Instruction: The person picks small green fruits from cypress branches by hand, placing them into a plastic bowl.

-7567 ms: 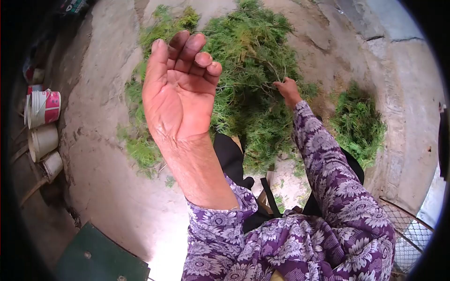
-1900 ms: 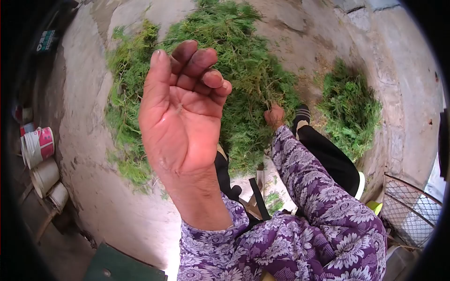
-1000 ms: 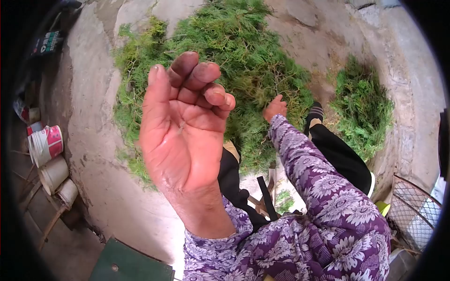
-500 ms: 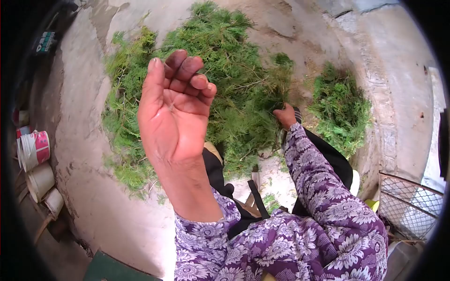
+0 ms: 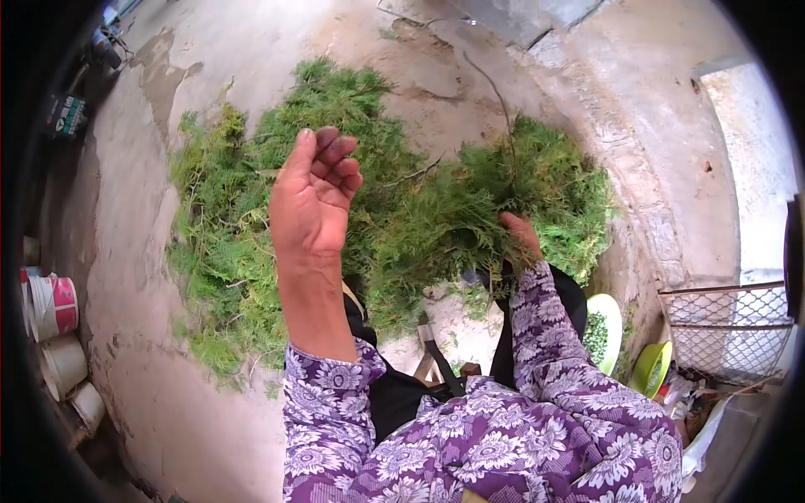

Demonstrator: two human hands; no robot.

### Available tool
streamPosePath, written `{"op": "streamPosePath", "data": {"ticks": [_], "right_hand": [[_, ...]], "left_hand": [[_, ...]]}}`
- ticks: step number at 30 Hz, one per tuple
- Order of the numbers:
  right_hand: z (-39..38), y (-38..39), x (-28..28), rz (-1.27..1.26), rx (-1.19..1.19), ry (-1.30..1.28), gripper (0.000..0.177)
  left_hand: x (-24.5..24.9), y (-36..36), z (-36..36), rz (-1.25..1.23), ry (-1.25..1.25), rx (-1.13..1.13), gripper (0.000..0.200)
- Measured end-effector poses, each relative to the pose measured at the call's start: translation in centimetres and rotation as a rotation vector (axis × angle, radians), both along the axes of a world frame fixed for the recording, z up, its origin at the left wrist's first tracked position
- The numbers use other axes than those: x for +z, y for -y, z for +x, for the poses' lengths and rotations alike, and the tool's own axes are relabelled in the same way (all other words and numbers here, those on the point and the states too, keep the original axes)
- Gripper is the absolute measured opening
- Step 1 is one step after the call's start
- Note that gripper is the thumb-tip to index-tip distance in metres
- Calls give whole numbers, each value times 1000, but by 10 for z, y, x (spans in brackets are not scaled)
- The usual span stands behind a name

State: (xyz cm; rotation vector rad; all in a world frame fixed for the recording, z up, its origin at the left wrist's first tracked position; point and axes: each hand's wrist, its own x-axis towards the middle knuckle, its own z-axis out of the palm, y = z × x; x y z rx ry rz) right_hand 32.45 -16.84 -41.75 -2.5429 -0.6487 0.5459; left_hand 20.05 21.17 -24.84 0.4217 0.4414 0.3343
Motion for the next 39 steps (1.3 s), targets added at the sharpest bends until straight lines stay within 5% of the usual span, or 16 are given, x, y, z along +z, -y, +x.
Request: {"op": "streamPosePath", "data": {"ticks": [2, 4, 6, 8, 10, 14, 18, 22, 28, 29, 32, 36, 39], "right_hand": [[6, 8, -15, 555, -324, -350, 28], [6, 12, 1, 492, -333, -208, 24], [2, 10, 31, 681, -604, -402, 22], [-6, -6, 73, 683, -590, -327, 20], [-24, -32, 123, 1100, -690, -533, 23], [-18, -14, 142, 1243, -725, -487, 24], [-25, -12, 191, 1144, -711, -372, 27], [-5, 41, 190, 1100, -390, -92, 35], [2, 56, 228, 995, -318, -19, 35], [2, 57, 233, 978, -307, -7, 35], [-3, 60, 246, 931, -279, 37, 35], [-9, 65, 258, 864, -258, 72, 35], [-12, 64, 265, 809, -238, 97, 35]], "left_hand": [[-4, 6, 7, 30, -42, -25, 21], [-7, 17, 5, 65, -27, -75, 25], [-4, 36, 2, 131, 10, -242, 25], [-13, 50, -1, 167, 27, -322, 24], [-23, 60, -1, 320, -105, -415, 24], [-21, 55, -4, 479, -120, -268, 25], [-29, 60, 0, 701, -135, -164, 28], [-42, 64, 10, 856, -144, -207, 38], [-27, 75, 11, 1562, -379, -320, 77], [-20, 74, 11, 1525, -388, -455, 97], [-38, 83, 18, 1500, -405, -317, 106], [-50, 90, 25, 1261, -157, -143, 113], [-74, 97, 37, 1360, -221, -336, 110]]}}
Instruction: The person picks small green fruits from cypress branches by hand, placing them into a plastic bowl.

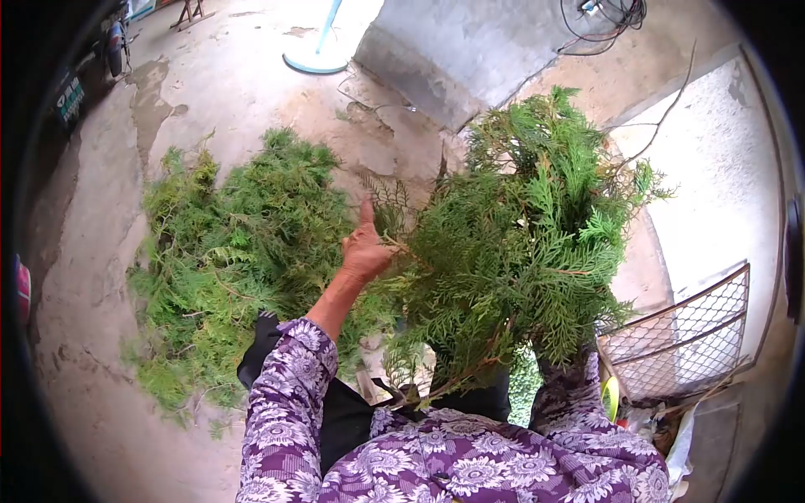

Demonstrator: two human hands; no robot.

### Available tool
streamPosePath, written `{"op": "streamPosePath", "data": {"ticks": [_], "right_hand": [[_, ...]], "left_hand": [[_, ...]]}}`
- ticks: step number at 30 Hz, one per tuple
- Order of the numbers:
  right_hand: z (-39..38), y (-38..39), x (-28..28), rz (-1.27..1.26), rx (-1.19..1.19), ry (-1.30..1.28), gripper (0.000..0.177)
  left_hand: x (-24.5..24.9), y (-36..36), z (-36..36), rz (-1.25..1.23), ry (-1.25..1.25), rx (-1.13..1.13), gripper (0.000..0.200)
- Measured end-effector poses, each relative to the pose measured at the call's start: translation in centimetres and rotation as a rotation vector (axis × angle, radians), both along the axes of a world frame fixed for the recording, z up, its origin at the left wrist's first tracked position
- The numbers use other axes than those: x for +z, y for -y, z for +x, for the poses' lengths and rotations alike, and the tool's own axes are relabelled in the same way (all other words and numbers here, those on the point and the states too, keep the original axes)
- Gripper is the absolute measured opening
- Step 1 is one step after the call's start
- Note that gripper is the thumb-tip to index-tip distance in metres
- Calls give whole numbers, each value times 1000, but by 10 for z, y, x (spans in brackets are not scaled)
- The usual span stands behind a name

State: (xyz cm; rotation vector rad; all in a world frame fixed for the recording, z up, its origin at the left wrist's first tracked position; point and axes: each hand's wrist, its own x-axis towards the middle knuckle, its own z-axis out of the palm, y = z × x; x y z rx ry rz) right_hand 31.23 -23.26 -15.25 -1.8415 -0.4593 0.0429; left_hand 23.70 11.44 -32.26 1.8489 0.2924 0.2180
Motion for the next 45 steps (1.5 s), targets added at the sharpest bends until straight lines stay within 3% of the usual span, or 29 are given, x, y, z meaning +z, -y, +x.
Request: {"op": "streamPosePath", "data": {"ticks": [3, 4, 5, 7, 14, 15, 17, 18, 19, 20, 21, 23, 28, 30, 31, 32, 33, 36, 37, 38, 40, 42, 43, 45], "right_hand": [[-3, 1, 9, -61, 4, 16, 35], [-3, 1, 12, -82, 7, 21, 35], [-4, -2, 12, -101, 10, 30, 35], [-3, -4, 18, -137, 15, 44, 35], [-3, -10, 32, -235, 24, 98, 35], [-3, -11, 33, -251, 26, 100, 35], [-6, -12, 36, -288, 27, 103, 35], [-8, -12, 38, -305, 26, 103, 35], [-11, -14, 38, -322, 24, 107, 35], [-13, -13, 38, -336, 23, 106, 35], [-14, -13, 38, -349, 22, 106, 35], [-16, -17, 38, -378, 28, 101, 35], [-22, -29, 42, -466, 52, 90, 36], [-43, -67, 42, -391, -18, 65, 38], [-58, -94, 44, -317, -89, 44, 41], [-71, -116, 49, -436, -61, 85, 46], [-80, -137, 47, -326, -67, -20, 44], [-62, -157, 17, -525, -9, 92, 42], [-63, -175, 14, -566, 110, 187, 43], [-65, -191, 8, -601, 228, 283, 44], [-63, -211, -28, -572, 218, 385, 47], [-60, -217, -53, -543, 208, 486, 50], [-62, -217, -62, -641, 195, 559, 52], [-61, -221, -76, -738, 188, 630, 53]], "left_hand": [[-40, 20, 17, 191, 224, 21, 106], [-48, 27, 23, -116, 84, -61, 86], [-45, 23, 13, -119, 92, -59, 86], [-30, 17, -18, -565, 110, -356, 60], [-90, 52, -13, -748, 261, -397, 43], [-74, 46, -19, -748, 262, -396, 43], [-14, 26, -40, -632, 616, -601, 42], [2, 22, -40, -635, 615, -602, 42], [14, 16, -39, -772, 231, -608, 40], [25, 10, -37, -887, -164, -597, 39], [33, 4, -37, -885, -168, -597, 39], [44, -9, -39, -1184, -53, -543, 36], [40, -7, -36, -1149, -69, -319, 24], [35, -4, -32, -1351, -15, -280, 19], [33, -2, -31, -1351, -17, -277, 19], [32, 1, -29, -1349, 73, -193, 17], [27, 2, -28, -1343, 164, -109, 15], [13, 11, -22, -1430, 200, -83, 20], [6, 13, -21, -1430, 200, -73, 20], [-1, 15, -20, -1346, 49, -27, 26], [-49, 22, -1, -1256, -98, 20, 33], [-129, 32, 35, -202, 483, 218, 30], [-117, 32, 28, -201, 479, 224, 30], [-67, 28, -1, -482, 524, -67, 38]]}}
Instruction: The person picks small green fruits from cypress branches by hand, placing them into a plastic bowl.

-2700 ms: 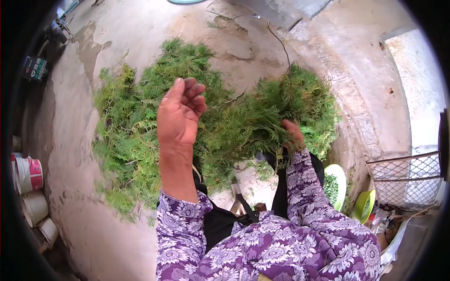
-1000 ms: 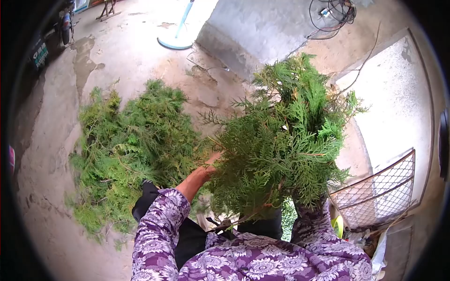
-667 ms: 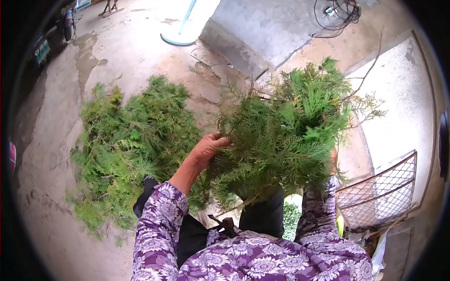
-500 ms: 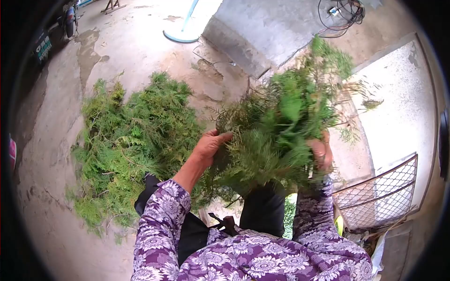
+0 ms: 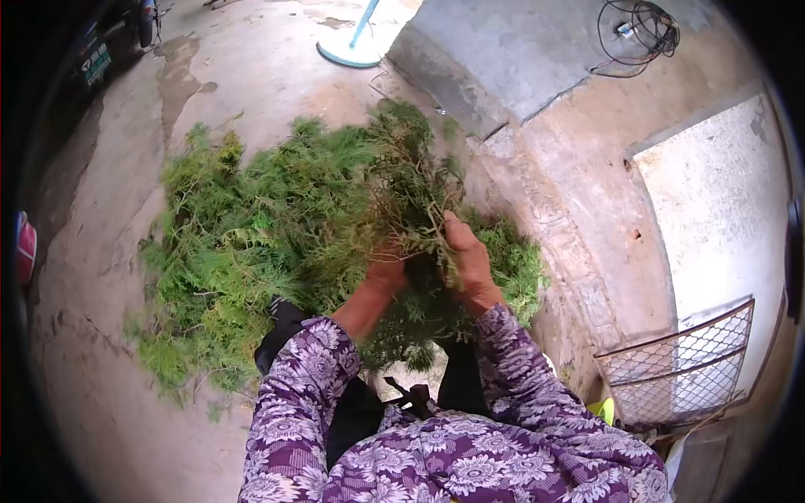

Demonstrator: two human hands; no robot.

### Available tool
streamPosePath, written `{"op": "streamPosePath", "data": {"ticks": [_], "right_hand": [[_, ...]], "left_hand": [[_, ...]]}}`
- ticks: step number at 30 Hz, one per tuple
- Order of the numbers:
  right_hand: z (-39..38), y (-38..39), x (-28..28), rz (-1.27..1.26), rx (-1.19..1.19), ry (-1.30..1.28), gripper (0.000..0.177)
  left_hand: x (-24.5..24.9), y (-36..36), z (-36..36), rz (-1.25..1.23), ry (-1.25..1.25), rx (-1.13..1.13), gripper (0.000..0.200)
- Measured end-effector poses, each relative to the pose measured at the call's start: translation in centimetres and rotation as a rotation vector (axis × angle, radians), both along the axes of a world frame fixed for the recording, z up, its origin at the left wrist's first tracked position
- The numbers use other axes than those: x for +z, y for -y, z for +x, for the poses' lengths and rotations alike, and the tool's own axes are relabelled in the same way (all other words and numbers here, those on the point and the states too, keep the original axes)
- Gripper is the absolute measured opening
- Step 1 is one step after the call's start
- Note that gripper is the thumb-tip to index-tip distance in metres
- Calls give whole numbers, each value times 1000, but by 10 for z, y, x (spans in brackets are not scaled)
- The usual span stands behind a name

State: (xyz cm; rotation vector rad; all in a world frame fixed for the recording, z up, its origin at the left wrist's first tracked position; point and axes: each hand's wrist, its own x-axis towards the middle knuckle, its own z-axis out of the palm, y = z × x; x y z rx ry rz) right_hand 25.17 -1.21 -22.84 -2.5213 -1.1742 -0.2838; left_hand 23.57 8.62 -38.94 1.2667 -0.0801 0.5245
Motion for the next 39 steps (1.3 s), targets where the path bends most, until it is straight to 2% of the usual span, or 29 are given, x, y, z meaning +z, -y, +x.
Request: {"op": "streamPosePath", "data": {"ticks": [2, 3, 4, 6, 7, 9, 10, 12, 13, 15, 16, 18, 19, 20, 22, 23, 24, 25, 26, 27, 29, 31, 32, 34, 35, 37, 38, 39], "right_hand": [[3, -4, -14, -45, -26, 11, 51], [10, -8, -20, 18, -42, -104, 48], [15, -8, -25, 19, -41, -106, 48], [12, -16, -17, -290, -312, -173, 63], [12, -17, -13, -291, -310, -173, 63], [11, -17, -4, -168, -66, -172, 50], [8, -18, 0, -171, -64, -172, 50], [-1, -17, 5, -168, -52, -129, 64], [0, -10, 3, -168, -53, -129, 64], [6, 9, -2, -57, 144, -191, 61], [0, 2, 7, -57, 144, -192, 61], [-15, -11, 39, -74, -132, -744, 57], [-12, -1, 25, 212, -106, -1026, 62], [-16, -1, 22, 217, -114, -1032, 62], [-26, -9, 11, 304, 102, -600, 58], [-29, -16, 8, 447, 91, -811, 68], [-23, -13, 0, 455, 79, -818, 68], [-13, -7, -14, 337, 110, -807, 75], [-6, -2, -21, 225, 137, -793, 82], [-11, -6, -11, 248, 113, -791, 82], [-18, -5, 9, 134, 3, -844, 85], [-8, 10, -27, 131, -69, -466, 78], [-9, 14, -29, 148, -115, -453, 78], [-11, 16, -33, 656, 48, -972, 72], [-10, 17, -40, 675, 37, -964, 72], [-6, 27, -68, 981, 0, -1266, 67], [-2, 38, -87, 1000, -7, -1260, 67], [2, 50, -108, 897, -85, -1322, 63]], "left_hand": [[29, -10, -15, -78, -24, -15, 40], [43, -16, -20, -154, -43, -32, 42], [56, -22, -22, -230, -62, -50, 44], [69, -27, -22, -383, -97, -83, 50], [66, -26, -18, -384, -98, -81, 50], [58, -24, -11, -167, -127, 18, 55], [53, -22, -10, -169, -126, 19, 55], [64, -23, -14, -334, -64, -42, 56], [68, -24, -17, -334, -64, -43, 56], [119, -42, -42, -857, -135, -372, 55], [121, -46, -44, -857, -136, -372, 55], [125, -47, -45, -949, -42, -494, 55], [124, -45, -46, -950, -52, -497, 55], [123, -43, -47, -939, -95, -452, 54], [118, -40, -47, -927, -151, -412, 53], [111, -40, -42, -987, -126, -513, 47], [104, -39, -39, -1046, -102, -614, 42], [92, -37, -36, -1044, -119, -621, 42], [77, -36, -32, -856, -143, -519, 38], [74, -38, -30, -662, -161, -433, 34], [78, -39, -32, -678, -116, -451, 38], [92, -36, -38, -759, -5, -405, 46], [96, -35, -39, -753, -15, -455, 46], [104, -36, -41, -913, -267, -629, 69], [110, -31, -40, -901, -278, -646, 69], [118, -23, -37, -825, -222, -657, 86], [115, -22, -35, -816, -234, -670, 86], [110, -21, -34, -791, -297, -632, 85]]}}
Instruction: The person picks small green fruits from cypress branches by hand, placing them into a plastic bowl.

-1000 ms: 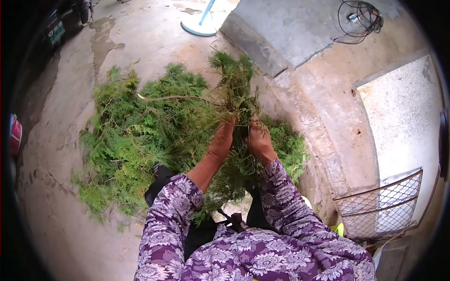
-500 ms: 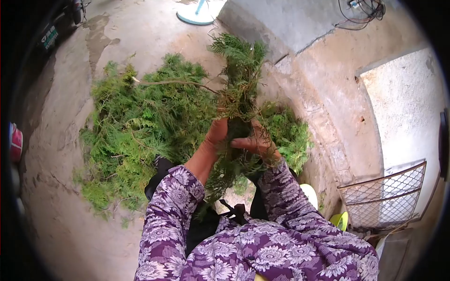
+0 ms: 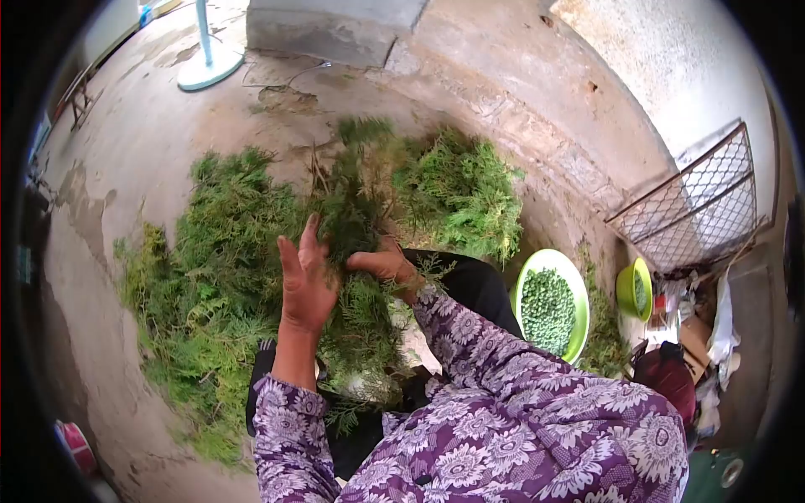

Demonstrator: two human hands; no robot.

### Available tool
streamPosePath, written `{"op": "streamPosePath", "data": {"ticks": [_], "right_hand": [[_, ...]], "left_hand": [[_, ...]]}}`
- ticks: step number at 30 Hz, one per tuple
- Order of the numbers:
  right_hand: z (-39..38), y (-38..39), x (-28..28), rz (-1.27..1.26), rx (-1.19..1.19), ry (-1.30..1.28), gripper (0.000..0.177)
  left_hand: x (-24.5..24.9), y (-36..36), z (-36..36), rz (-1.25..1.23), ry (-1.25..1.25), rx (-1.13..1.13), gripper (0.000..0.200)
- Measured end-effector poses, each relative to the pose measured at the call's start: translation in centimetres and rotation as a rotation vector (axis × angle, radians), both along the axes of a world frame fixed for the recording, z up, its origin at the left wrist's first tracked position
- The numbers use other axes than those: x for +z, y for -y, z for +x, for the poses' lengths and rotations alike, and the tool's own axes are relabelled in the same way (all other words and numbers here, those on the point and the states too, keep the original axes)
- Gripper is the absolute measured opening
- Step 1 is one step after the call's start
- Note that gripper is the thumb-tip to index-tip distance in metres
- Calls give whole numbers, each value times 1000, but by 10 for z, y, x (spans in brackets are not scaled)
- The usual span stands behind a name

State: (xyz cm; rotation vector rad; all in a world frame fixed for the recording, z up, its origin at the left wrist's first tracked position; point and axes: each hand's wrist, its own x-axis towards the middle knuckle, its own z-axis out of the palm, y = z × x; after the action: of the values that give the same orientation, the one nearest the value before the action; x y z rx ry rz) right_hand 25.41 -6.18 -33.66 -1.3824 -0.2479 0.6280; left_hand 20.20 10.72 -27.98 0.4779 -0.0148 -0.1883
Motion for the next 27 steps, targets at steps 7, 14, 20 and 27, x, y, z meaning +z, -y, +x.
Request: {"op": "streamPosePath", "data": {"ticks": [7, 14, 20, 27], "right_hand": [[36, 80, -60, -298, 37, 102, 50], [137, 194, 26, -461, -571, 215, 54], [191, 254, 128, -963, -973, 391, 48], [268, 333, 139, -1890, -646, 626, 60]], "left_hand": [[3, 3, 4, -177, -20, -56, 82], [7, 6, 6, -123, -96, -41, 80], [7, 20, 3, 141, -175, -67, 89], [-1, 38, 0, 311, -204, -114, 87]]}}
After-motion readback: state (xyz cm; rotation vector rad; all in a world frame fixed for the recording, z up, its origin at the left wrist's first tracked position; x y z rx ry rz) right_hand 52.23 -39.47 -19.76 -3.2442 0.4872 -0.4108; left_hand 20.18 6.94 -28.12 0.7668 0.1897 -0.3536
